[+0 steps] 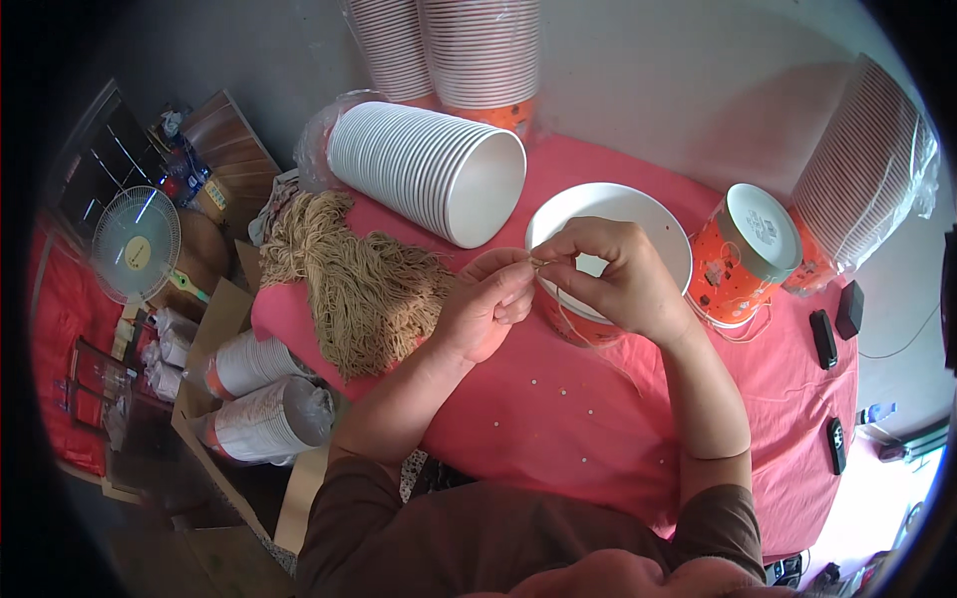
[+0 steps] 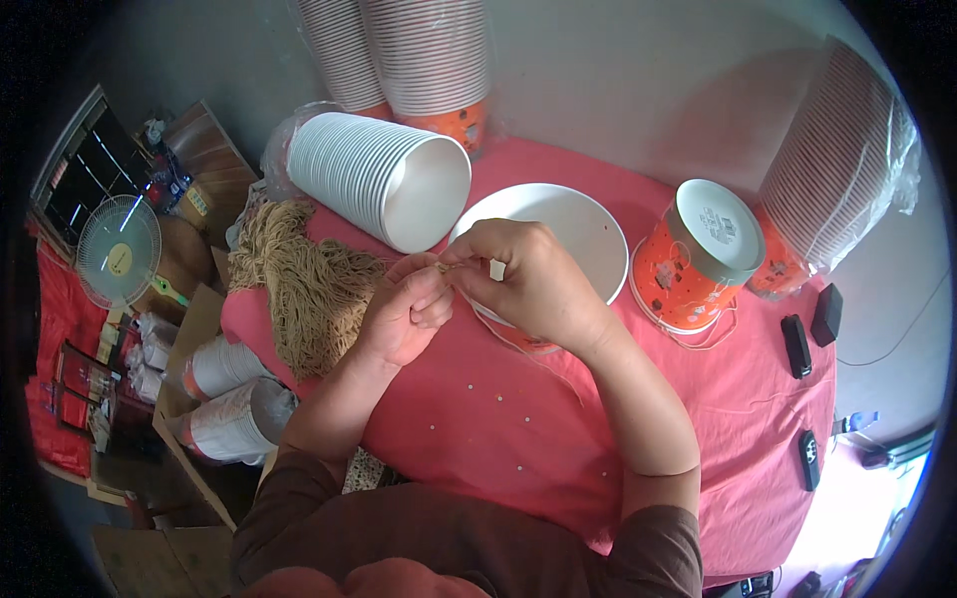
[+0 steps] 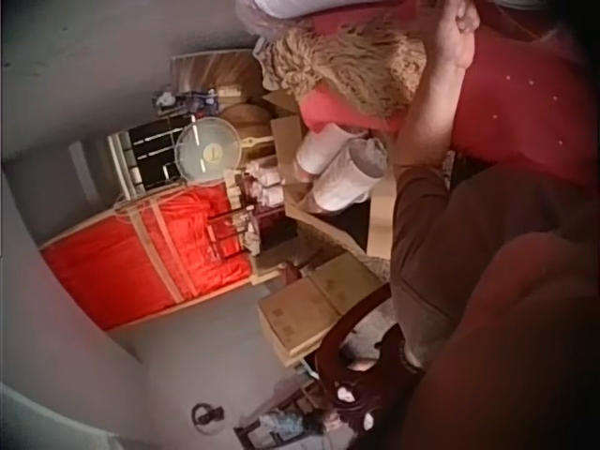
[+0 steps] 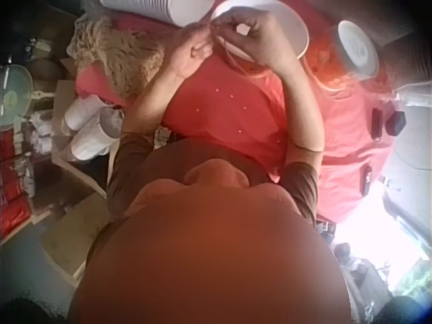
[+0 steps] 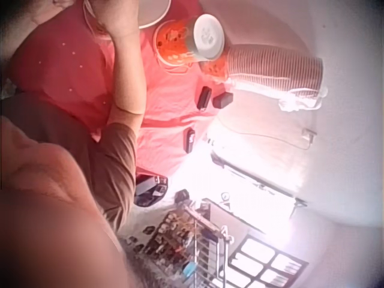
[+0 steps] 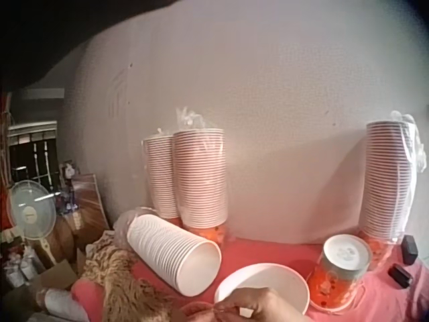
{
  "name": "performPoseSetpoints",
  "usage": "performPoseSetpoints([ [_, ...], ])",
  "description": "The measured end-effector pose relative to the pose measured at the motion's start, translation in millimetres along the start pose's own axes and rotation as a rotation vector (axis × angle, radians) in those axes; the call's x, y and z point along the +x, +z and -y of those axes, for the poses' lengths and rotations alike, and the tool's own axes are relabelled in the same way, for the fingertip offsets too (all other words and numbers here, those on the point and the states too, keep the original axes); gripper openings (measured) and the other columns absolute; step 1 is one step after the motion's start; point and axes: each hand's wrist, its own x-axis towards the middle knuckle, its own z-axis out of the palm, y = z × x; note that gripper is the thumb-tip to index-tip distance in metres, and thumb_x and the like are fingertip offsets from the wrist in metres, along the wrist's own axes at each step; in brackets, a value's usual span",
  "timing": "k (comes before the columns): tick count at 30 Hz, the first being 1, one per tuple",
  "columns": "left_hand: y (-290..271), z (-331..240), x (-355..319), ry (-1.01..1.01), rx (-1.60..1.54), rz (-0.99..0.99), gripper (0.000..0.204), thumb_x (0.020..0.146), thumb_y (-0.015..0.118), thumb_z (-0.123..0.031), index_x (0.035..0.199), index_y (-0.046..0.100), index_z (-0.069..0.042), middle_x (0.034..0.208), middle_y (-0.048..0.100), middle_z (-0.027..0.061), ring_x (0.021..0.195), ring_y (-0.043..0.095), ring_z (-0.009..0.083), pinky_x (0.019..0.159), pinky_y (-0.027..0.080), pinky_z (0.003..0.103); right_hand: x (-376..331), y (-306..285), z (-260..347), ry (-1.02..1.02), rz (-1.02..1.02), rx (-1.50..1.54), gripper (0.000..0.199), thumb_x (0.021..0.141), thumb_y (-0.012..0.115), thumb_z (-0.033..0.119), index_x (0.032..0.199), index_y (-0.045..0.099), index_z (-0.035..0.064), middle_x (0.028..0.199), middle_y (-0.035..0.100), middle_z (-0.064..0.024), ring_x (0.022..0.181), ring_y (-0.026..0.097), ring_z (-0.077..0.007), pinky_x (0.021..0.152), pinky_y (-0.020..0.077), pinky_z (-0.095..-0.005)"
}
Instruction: Attaching rope handles to paper buckets by threading them through holes and tying knots.
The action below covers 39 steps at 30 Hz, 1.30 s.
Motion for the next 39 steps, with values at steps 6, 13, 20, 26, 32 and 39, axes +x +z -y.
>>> performPoseSetpoints([
  [6, 8, 0, 0, 0.072, 0.041, -0.062, 0.012, 0.095, 0.063, -0.01, 0.105, 0.067, -0.005, 0.066, 0.051, -0.0061, 0.053, 0.036, 0.0025, 0.048, 0.027, 0.019, 0, 1, -5, -0.126, -0.046, -0.104, 0.009, 0.082, 0.068, -0.001, 0.091, 0.07, -0.0013, 0.084, 0.071, -0.0108, 0.076, 0.069, -0.0188, 0.067, 0.054, -0.031],
  [13, 11, -3, -3, 0.225, 0.511, -0.174, 0.014, 0.094, 0.066, -0.009, 0.104, 0.068, -0.001, 0.076, 0.061, -0.0055, 0.064, 0.047, -0.0011, 0.056, 0.035, 0.015, -1, 0, -3, -0.133, -0.092, -0.193, 0.009, 0.082, 0.066, -0.001, 0.09, 0.069, 0.0004, 0.078, 0.068, -0.0079, 0.069, 0.066, -0.0172, 0.052, 0.0516, -0.0283],
  [20, 15, -6, -3, 0.258, 0.578, -0.187, 0.012, 0.094, 0.065, -0.009, 0.102, 0.067, 0.0, 0.077, 0.062, -0.0056, 0.068, 0.05, -0.0013, 0.06, 0.038, 0.015, 0, 1, -3, -0.181, -0.081, -0.278, 0.008, 0.079, 0.069, 0.0, 0.087, 0.068, 0.0011, 0.074, 0.066, -0.008, 0.067, 0.064, -0.0192, 0.052, 0.0515, -0.0307],
  [26, 11, -8, -4, 0.176, 0.438, -0.146, 0.01, 0.093, 0.065, -0.008, 0.1, 0.066, 0.0, 0.07, 0.055, -0.0076, 0.061, 0.044, -0.0018, 0.053, 0.033, 0.017, 0, 3, -3, -0.323, -0.094, -0.288, 0.011, 0.076, 0.07, -0.002, 0.087, 0.068, 0.0012, 0.075, 0.067, -0.0087, 0.069, 0.065, -0.0209, 0.059, 0.0527, -0.0331],
  [32, 17, -3, -4, 0.4, 0.893, -0.213, 0.006, 0.092, 0.065, -0.005, 0.096, 0.064, 0.0, 0.067, 0.051, -0.0085, 0.06, 0.041, -0.0015, 0.053, 0.031, 0.017, -1, 0, 0, -0.126, -0.019, -0.201, 0.012, 0.076, 0.068, -0.003, 0.088, 0.068, -0.0002, 0.078, 0.069, -0.0102, 0.072, 0.067, -0.0223, 0.065, 0.0536, -0.0323],
  [39, 15, -6, -3, 0.427, 0.918, -0.208, 0.006, 0.092, 0.065, -0.006, 0.095, 0.064, 0.0, 0.065, 0.05, -0.0091, 0.061, 0.041, -0.0018, 0.054, 0.032, 0.017, -1, -2, 1, -0.048, 0.003, -0.125, 0.013, 0.079, 0.066, -0.004, 0.091, 0.069, -0.0006, 0.081, 0.07, -0.0099, 0.075, 0.068, -0.0182, 0.063, 0.0536, -0.0308],
])
